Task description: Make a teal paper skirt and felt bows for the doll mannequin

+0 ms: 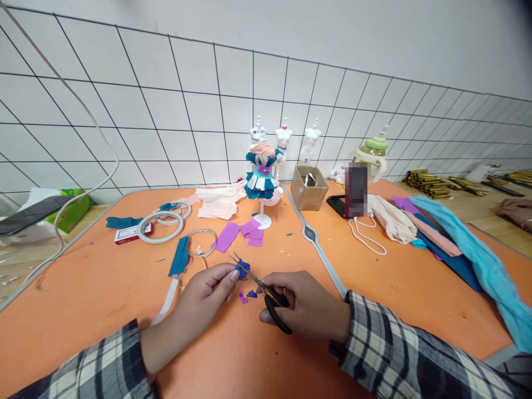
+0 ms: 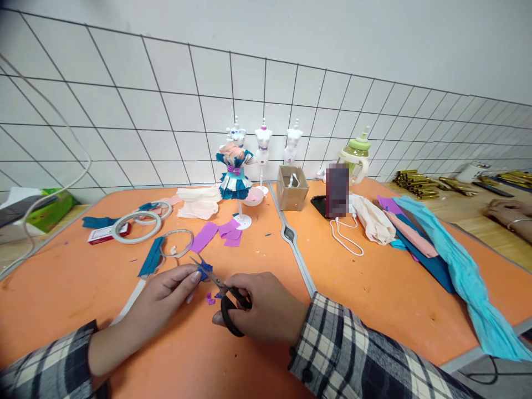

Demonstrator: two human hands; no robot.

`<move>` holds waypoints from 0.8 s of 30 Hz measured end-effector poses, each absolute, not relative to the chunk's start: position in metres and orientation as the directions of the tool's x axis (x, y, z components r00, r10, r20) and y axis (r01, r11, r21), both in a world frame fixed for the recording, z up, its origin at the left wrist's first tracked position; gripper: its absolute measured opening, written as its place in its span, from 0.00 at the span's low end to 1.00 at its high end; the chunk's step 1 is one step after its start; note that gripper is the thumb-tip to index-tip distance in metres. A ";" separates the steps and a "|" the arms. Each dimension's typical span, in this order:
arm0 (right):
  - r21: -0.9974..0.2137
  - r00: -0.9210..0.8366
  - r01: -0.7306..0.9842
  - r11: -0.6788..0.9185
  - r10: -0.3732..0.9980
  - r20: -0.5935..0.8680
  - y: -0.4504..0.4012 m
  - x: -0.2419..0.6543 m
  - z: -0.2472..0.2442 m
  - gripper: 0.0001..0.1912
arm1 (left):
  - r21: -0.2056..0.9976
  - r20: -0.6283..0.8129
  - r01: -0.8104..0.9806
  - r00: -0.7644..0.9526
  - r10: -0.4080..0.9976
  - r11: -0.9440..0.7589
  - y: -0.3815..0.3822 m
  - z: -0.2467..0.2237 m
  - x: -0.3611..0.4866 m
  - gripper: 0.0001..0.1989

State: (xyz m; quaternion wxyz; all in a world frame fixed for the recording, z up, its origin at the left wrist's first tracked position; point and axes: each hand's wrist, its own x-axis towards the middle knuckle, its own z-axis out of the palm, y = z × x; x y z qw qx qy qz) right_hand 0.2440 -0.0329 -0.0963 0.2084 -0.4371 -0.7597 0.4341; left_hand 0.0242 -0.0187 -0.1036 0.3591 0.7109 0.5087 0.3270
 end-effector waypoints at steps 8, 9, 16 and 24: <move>-0.842 -0.534 0.471 0.265 0.845 -0.033 -0.031 0.244 -0.100 0.12 | 0.834 0.106 0.503 0.255 0.961 -0.225 -0.018 -0.100 0.025 0.18; -0.846 -0.532 0.463 0.266 0.846 -0.025 -0.031 0.244 -0.101 0.11 | 0.830 0.103 0.512 0.250 0.963 -0.221 -0.018 -0.101 0.025 0.18; -0.860 -0.527 0.451 0.241 0.849 -0.039 -0.030 0.245 -0.103 0.11 | 0.832 0.117 0.512 0.214 0.970 -0.213 -0.017 -0.105 0.021 0.17; -0.844 -0.540 0.483 0.233 0.838 -0.078 -0.031 0.246 -0.101 0.13 | 0.819 0.096 0.536 0.222 0.970 -0.204 -0.015 -0.108 0.022 0.18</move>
